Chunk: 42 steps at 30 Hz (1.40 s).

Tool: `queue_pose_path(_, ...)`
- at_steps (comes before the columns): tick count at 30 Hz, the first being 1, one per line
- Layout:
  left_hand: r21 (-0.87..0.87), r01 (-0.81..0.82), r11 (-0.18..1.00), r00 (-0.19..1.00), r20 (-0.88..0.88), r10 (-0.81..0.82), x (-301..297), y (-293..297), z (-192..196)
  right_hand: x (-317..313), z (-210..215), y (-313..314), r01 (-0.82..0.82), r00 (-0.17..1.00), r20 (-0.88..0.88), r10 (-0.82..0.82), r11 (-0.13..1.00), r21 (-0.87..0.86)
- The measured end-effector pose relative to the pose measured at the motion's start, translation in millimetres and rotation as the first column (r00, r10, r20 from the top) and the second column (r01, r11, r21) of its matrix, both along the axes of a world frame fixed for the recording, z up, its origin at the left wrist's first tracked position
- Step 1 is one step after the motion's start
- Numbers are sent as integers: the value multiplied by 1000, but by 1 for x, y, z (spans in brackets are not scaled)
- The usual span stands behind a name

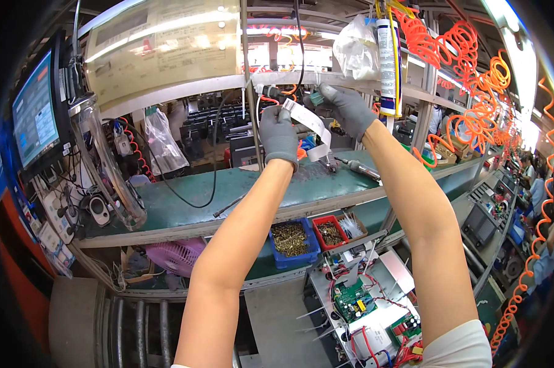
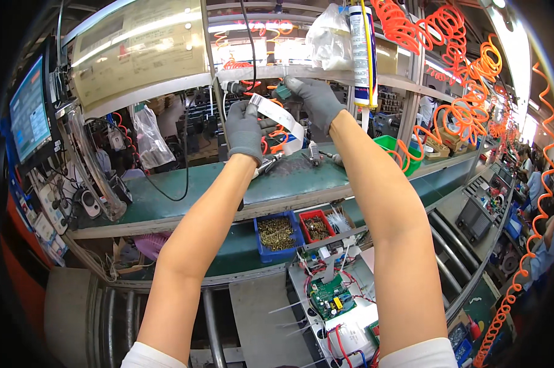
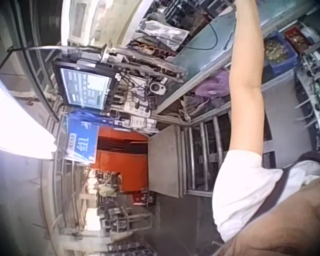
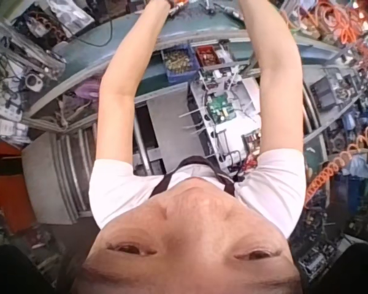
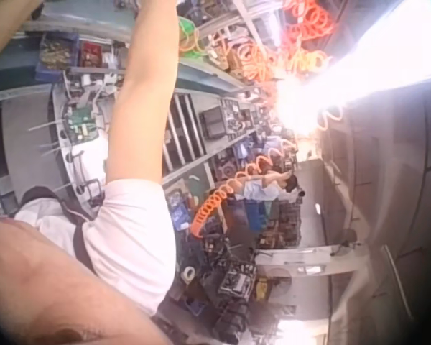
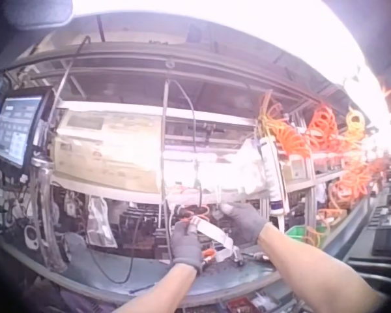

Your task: The person assembles an electronic device on a workbench, using a pneumatic screwdriver to fasten screws and a red squeeze bottle to apply adhesive to the circuit board. The person handles wires, a metal casing, and a circuit board while working in a factory setting.

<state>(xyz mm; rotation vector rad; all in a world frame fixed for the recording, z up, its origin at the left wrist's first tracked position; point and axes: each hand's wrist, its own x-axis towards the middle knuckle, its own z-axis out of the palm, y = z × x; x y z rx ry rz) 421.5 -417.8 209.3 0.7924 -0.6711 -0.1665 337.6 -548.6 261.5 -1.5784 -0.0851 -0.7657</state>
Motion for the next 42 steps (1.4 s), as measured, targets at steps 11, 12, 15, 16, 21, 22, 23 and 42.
queue_pose_path(11, -86, -191, 978, 964, 172, 203, 17, -30, 5, 2, 10, 26, 188, 982, 5, -188, 982, -31)
queue_pose_path(12, -64, -217, 974, 959, 171, 225, 14, -29, 7, 2, 9, 25, 183, 983, -4, -183, 983, -21)
queue_pose_path(15, 22, -401, 916, 891, 243, 384, 7, -22, 11, 1, 8, 23, 189, 982, -1, -189, 982, -8)
queue_pose_path(16, 52, -524, 850, 816, 316, 484, 8, -19, 11, 2, 6, 23, 209, 978, 17, -209, 978, -16)
queue_pose_path(21, 97, -601, 793, 764, 360, 535, 12, -14, 11, 3, 8, 25, 253, 967, 21, -253, 967, -4)
queue_pose_path(22, 69, -579, 813, 777, 351, 523, 15, -17, 9, 6, 7, 22, 252, 967, 21, -252, 968, -2)
queue_pose_path(23, 39, -555, 831, 789, 342, 510, 18, -21, 8, 8, 6, 19, 252, 967, 22, -252, 968, 0)
queue_pose_path(42, 38, -294, 955, 945, 163, 284, 46, -36, 17, -5, 13, 52, 246, 968, -39, -249, 967, -69)
